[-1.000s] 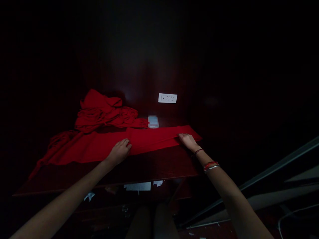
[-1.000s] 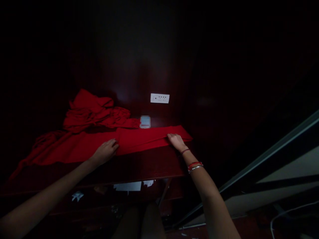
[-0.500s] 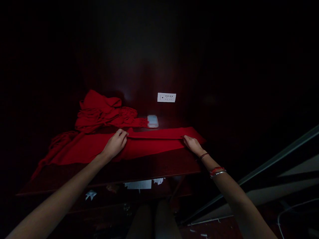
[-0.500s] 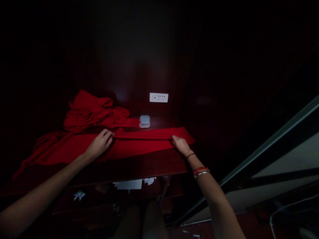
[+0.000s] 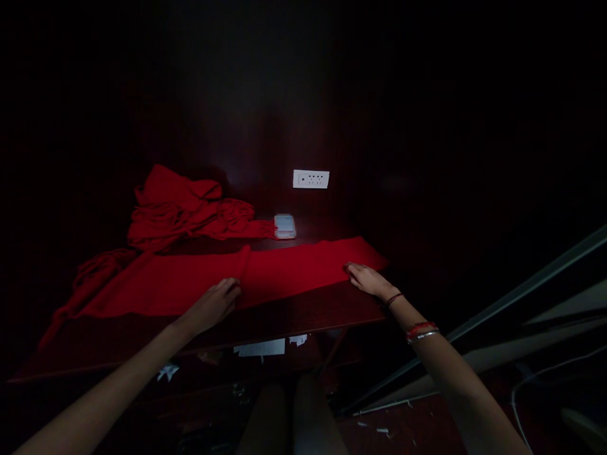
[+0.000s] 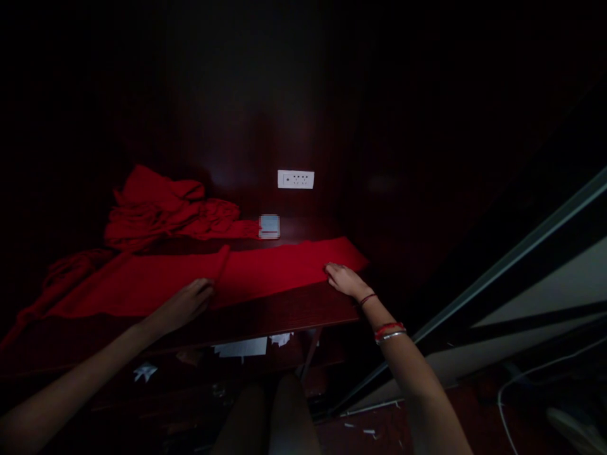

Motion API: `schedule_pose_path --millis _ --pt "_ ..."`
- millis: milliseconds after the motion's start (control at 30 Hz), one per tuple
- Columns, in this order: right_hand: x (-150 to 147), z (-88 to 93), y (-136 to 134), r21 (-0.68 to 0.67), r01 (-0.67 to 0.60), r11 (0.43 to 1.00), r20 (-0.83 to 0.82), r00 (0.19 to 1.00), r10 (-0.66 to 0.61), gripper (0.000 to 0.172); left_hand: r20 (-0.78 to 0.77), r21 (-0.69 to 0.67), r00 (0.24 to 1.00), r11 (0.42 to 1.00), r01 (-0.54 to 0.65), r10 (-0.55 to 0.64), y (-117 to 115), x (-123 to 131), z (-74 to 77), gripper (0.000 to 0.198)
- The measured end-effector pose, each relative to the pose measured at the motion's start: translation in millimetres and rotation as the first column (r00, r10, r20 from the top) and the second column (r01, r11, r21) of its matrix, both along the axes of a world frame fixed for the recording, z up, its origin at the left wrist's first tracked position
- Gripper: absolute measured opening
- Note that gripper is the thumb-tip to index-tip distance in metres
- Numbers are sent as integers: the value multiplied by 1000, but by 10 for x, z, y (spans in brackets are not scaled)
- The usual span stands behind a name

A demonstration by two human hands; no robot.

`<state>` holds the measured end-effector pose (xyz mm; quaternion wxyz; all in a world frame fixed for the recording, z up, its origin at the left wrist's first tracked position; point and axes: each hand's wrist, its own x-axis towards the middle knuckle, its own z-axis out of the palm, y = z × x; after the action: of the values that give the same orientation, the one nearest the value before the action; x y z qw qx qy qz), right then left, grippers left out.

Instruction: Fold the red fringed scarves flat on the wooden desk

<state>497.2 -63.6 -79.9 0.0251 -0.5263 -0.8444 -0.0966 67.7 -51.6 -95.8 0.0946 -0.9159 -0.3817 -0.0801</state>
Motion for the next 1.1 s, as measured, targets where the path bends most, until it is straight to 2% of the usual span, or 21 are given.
schedule_pose_path --millis 167,233,367,467,567,700,767,833,900,1000,1100 --pt "-84 77 1 -26 16 1000 36 999 -15 23 -68 81 985 985 -155 161 182 -26 83 29" --pt "-129 84 -15 -7 16 1000 59 998 -16 24 -63 86 991 990 -114 119 208 75 108 29" --pt "-266 55 -20 107 -77 991 71 995 70 29 9 50 997 996 78 -79 226 419 102 29" --pt "-438 25 20 152 -128 980 79 990 117 26 -10 4 997 997 73 -73 281 646 93 29" --pt "-593 14 71 131 -81 988 74 995 72 22 -58 -4 998 1000 15 -16 344 754 123 23" --pt "-640 6 75 255 47 966 -84 996 -26 25 -50 38 998 999 -27 29 345 748 174 22" --pt "-604 -20 33 266 -31 963 -91 994 58 25 -23 33 1000 999 4 -3 317 710 178 22" --pt "-550 -61 -27 195 -178 965 -35 981 188 23 -1 6 998 998 63 -63 291 657 165 23" --pt "-496 -99 -87 131 -262 956 -11 964 266 23 9 -18 994 994 109 -109 274 597 147 23" --pt "-440 -122 -148 127 -259 957 -54 962 268 24 16 -25 991 991 134 -133 254 534 143 25" --pt "-423 -114 -167 126 -260 957 -89 958 272 26 39 -5 986 986 164 -164 208 573 179 23"
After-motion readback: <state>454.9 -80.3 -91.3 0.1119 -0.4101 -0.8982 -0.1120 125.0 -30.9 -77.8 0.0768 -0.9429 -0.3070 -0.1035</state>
